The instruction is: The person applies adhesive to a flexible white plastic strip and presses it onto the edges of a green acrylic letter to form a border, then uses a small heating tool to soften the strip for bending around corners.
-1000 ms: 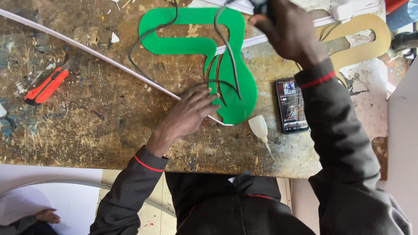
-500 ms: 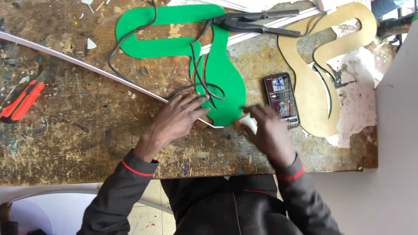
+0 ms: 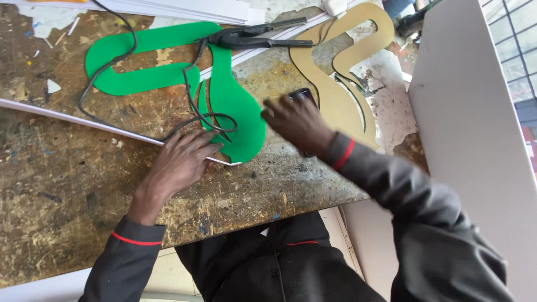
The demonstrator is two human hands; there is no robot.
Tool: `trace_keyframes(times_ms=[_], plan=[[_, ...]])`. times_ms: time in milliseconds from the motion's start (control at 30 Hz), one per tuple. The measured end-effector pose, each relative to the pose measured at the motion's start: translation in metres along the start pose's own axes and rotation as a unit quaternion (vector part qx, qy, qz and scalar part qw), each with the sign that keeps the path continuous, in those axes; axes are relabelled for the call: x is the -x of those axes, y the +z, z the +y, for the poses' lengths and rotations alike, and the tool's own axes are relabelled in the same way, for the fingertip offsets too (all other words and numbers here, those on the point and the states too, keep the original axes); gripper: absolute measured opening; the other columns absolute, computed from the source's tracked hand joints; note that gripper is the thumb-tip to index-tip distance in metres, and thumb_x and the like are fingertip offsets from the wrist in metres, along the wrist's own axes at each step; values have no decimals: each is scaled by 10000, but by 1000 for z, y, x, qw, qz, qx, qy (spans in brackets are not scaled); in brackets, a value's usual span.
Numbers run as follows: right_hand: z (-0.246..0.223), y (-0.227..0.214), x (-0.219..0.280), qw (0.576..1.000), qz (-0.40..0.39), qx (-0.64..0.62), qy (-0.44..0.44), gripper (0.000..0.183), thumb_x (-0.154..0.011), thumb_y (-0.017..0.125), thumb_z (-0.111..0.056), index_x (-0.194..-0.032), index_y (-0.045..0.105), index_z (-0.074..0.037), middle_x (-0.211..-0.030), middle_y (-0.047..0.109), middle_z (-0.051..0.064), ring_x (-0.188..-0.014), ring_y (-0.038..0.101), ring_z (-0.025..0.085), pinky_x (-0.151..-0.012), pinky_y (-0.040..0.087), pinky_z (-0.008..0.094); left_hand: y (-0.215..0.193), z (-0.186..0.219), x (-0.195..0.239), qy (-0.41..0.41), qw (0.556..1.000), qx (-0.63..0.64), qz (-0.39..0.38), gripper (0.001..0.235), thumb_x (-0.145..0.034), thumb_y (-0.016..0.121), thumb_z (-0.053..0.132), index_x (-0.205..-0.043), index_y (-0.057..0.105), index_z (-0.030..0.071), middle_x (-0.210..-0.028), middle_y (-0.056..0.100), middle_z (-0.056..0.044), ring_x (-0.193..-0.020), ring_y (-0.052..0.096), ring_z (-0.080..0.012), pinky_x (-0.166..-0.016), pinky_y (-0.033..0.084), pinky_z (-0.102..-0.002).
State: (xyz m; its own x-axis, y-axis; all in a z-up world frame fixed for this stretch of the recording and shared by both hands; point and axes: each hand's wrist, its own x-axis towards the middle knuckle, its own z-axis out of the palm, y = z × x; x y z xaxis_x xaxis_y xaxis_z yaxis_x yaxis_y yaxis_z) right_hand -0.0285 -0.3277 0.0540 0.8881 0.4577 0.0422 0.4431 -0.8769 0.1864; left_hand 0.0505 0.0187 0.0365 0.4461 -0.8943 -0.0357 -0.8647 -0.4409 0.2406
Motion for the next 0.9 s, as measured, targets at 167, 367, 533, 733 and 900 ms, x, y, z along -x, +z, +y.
trace_keyframes(times_ms=[167,367,533,733,900], plan=[[80,103,-73,979,151,124,-55,146,-781,811,-134,-766,726,-251,-840,642,-11,-654,662,254,-804,471,529,10,-4,-4,-30,999,33,-30,536,-899,768,113,-1419,776,242,-1619,677,-77,-1538,583,-395,-1161,515,-698],[37,60,-86,977,181,54,-104,228,-867,840,-179,-1087,781,-201,-1178,742,43,-1252,705,291,-1163,486,534,12,-7,-7,16,1000,9,12,507,-869,827,137,-1369,782,201,-1482,735,-107,-1466,627,-383,-1111,542,-615],[-70,33,0,963,99,-191,164,628,-1010,823,-270,-1573,605,-98,-1482,660,239,-1372,654,489,-1070,545,628,1,-9,-11,5,998,19,-54,562,-928,760,54,-1472,733,192,-1513,719,-143,-1511,596,-400,-1212,499,-638],[-128,38,33,931,44,-263,250,668,-1118,677,-334,-1717,501,-96,-1803,397,305,-1686,335,496,-1333,231,707,7,-6,-2,33,996,9,-87,610,-943,732,38,-1529,667,194,-1483,720,-135,-1462,633,-394,-1197,527,-600],[-143,41,33,936,40,-267,226,637,-1158,608,-383,-1733,489,-135,-1841,346,276,-1723,291,442,-1359,200,673,27,-7,20,43,998,19,-38,597,-901,741,54,-1473,668,208,-1499,693,-102,-1420,640,-371,-1098,590,-572]])
